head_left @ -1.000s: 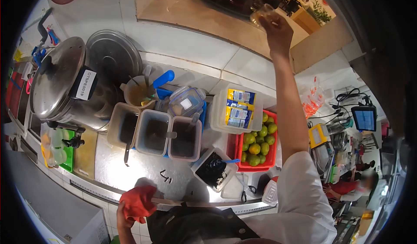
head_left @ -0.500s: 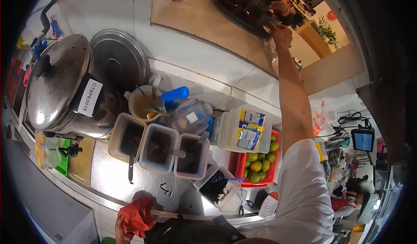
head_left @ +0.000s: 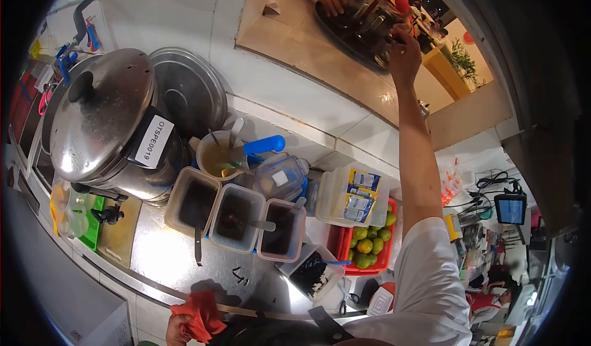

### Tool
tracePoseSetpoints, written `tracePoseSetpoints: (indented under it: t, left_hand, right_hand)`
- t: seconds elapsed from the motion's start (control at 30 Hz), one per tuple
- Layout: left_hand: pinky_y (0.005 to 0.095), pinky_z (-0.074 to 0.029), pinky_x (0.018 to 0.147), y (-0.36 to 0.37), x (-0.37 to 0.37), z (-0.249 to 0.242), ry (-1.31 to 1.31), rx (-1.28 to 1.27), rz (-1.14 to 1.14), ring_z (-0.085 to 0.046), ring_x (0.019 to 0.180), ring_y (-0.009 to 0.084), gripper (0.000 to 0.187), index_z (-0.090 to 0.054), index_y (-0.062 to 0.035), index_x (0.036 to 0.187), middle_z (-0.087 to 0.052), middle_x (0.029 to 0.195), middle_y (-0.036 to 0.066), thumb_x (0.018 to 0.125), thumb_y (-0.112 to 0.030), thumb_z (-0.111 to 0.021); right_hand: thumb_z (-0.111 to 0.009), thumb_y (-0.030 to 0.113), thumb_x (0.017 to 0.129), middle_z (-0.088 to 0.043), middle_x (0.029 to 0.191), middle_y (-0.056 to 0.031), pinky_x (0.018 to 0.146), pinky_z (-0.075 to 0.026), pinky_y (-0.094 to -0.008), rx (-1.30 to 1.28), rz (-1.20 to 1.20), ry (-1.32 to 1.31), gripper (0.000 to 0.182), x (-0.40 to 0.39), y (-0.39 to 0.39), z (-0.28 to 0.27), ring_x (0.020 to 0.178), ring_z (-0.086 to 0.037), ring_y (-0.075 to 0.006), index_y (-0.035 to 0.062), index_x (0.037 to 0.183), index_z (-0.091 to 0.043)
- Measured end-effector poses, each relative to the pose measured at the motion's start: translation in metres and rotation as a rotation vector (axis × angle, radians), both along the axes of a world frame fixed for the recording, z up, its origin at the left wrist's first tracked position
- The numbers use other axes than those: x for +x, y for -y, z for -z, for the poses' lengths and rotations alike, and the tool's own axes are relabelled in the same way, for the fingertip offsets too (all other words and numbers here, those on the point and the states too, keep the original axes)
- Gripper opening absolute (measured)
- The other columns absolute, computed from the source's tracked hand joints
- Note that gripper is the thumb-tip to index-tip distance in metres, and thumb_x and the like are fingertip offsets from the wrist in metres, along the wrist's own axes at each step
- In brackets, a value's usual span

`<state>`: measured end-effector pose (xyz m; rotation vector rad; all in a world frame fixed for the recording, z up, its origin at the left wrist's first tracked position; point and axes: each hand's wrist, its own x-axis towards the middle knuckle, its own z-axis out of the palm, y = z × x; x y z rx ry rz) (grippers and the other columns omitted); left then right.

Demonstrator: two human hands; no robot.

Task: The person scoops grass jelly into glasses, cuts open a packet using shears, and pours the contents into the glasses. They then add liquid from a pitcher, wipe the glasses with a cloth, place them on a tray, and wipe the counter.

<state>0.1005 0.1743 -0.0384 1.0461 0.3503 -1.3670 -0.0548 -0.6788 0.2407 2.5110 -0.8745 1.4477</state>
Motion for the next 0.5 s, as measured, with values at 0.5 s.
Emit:
tracePoseSetpoints:
  t: [0.5]
  left_hand:
    - [0.0485, -0.05, 0.102, 0.081, -0.029, -0.047, 0.297, -0.156, -0.18, -0.063, 0.114, 0.0338, 0.057, -0.055, -0.0008, 0.128, -0.065, 0.121, 0.017, 0.077, -0.02, -0.068]
  right_hand:
    - [-0.07, 0.013, 0.086, -0.069, 0.119, -0.0147, 0.096, -0.052, -0.04, 0.303, -0.051, -0.373, 0.041, 0.017, -0.185, 0.036, 0.11, -0.065, -0.0329, 0.0057, 0.125, -0.058]
